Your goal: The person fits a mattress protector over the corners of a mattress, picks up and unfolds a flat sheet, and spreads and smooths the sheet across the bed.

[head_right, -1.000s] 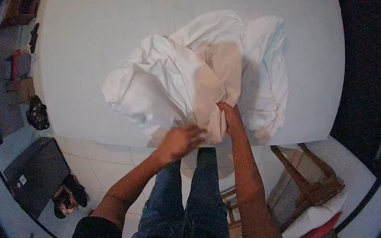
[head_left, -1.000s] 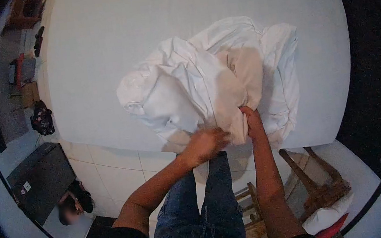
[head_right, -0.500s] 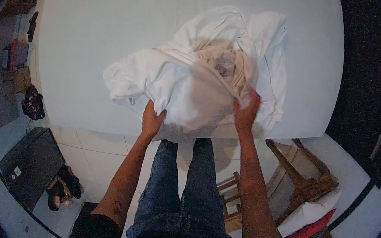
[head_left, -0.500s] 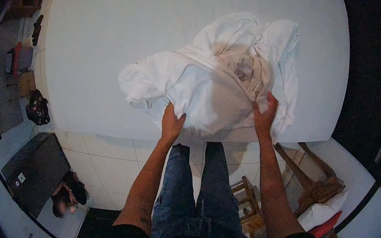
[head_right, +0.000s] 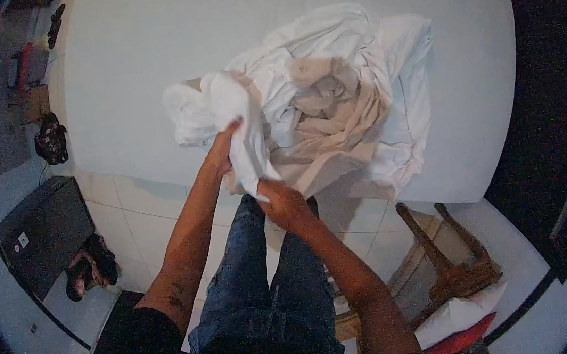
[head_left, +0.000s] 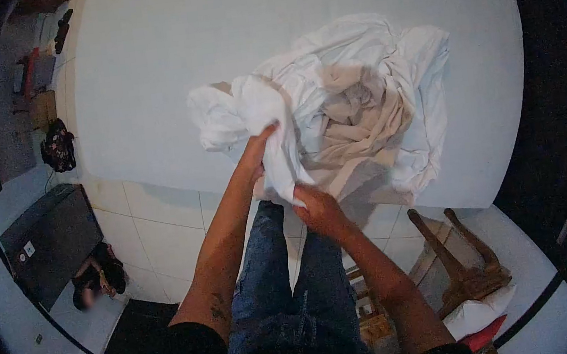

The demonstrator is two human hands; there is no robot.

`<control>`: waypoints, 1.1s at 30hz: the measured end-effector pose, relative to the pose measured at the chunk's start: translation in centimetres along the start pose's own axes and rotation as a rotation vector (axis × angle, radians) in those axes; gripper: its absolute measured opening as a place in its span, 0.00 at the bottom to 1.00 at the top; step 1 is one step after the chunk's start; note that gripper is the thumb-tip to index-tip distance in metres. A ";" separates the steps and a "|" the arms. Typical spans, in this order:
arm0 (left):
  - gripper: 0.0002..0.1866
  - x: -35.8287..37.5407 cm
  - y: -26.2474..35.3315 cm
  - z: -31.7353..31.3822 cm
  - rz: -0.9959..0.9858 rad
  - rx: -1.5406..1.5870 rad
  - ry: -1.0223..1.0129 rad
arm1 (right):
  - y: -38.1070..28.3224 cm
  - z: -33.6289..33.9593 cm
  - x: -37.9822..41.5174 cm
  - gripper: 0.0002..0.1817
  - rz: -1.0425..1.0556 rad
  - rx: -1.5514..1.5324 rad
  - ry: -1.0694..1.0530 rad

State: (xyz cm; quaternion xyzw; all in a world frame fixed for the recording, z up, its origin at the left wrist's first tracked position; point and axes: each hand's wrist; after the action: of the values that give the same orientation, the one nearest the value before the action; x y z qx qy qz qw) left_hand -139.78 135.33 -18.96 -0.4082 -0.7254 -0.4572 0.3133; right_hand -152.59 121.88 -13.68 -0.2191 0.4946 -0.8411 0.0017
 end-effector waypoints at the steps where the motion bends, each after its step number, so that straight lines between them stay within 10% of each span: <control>1: 0.25 0.8 -0.4 -0.1 0.026 -0.203 0.053 | -0.1 -0.4 1.1 0.17 -0.029 -0.103 -0.037; 6: 0.17 8.0 -3.5 5.8 0.074 0.372 -0.010 | 1.7 0.6 2.3 0.25 -0.189 -0.388 -0.124; 7: 0.19 9.6 -4.5 7.8 -0.090 -0.061 0.160 | 2.4 1.4 1.6 0.28 -0.137 -0.148 0.047; 9: 0.24 13.8 -5.3 11.4 -0.044 0.389 0.027 | 4.2 3.9 -1.4 0.32 -0.071 0.148 0.292; 11: 0.29 15.6 -6.0 14.5 0.065 0.205 0.172 | 5.5 7.1 -6.5 0.36 0.038 0.325 0.468; 13: 0.30 16.9 -5.4 14.6 0.274 -0.623 0.078 | 7.3 10.3 -11.5 0.37 0.140 0.387 0.508; 15: 0.30 16.6 -5.2 11.9 0.314 -0.658 0.008 | 9.2 11.9 -14.0 0.38 -0.012 0.351 0.622; 18: 0.24 15.8 -4.6 4.8 0.630 -0.846 -0.885 | 11.6 10.7 -13.3 0.42 0.035 0.197 0.524; 20: 0.27 12.4 -6.1 4.6 0.494 -0.982 -0.877 | 9.5 9.4 -9.4 0.46 -0.223 0.465 0.573; 21: 0.29 10.0 -6.9 4.7 0.349 -1.122 -0.860 | 8.1 9.2 -7.2 0.51 -0.478 0.732 0.621; 22: 0.31 7.9 -6.8 4.5 0.196 -1.259 -0.834 | 7.7 10.9 -5.3 0.55 -0.685 0.165 0.565; 24: 0.39 3.6 -4.2 4.5 -0.723 -1.401 0.240 | 11.8 7.9 -3.7 0.59 -0.849 -0.410 0.477; 26: 0.51 1.7 2.3 1.6 -0.709 -1.694 0.707 | 22.8 2.5 -3.0 0.59 -0.882 0.114 1.154; 28: 0.55 -2.4 4.7 2.0 -0.530 -1.740 0.922 | 20.3 1.4 -4.3 0.51 -0.715 -0.337 1.084; 33: 0.40 -8.7 8.3 6.5 -0.417 -1.531 0.446 | 21.7 4.6 -1.6 0.27 -0.688 -0.651 0.442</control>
State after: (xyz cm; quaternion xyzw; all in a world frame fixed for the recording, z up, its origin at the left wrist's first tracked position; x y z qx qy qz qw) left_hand -128.89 140.74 -25.26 -0.2653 -0.1946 -0.9443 -0.0062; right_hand -154.05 107.31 -30.42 -0.1753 0.6184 -0.6217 -0.4476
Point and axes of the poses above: each hand's wrist, its own x-axis away from the middle knuckle, its own z-axis out of the back of the hand, y = z × x, and after that the axes turned 1 degree about x, right-handed
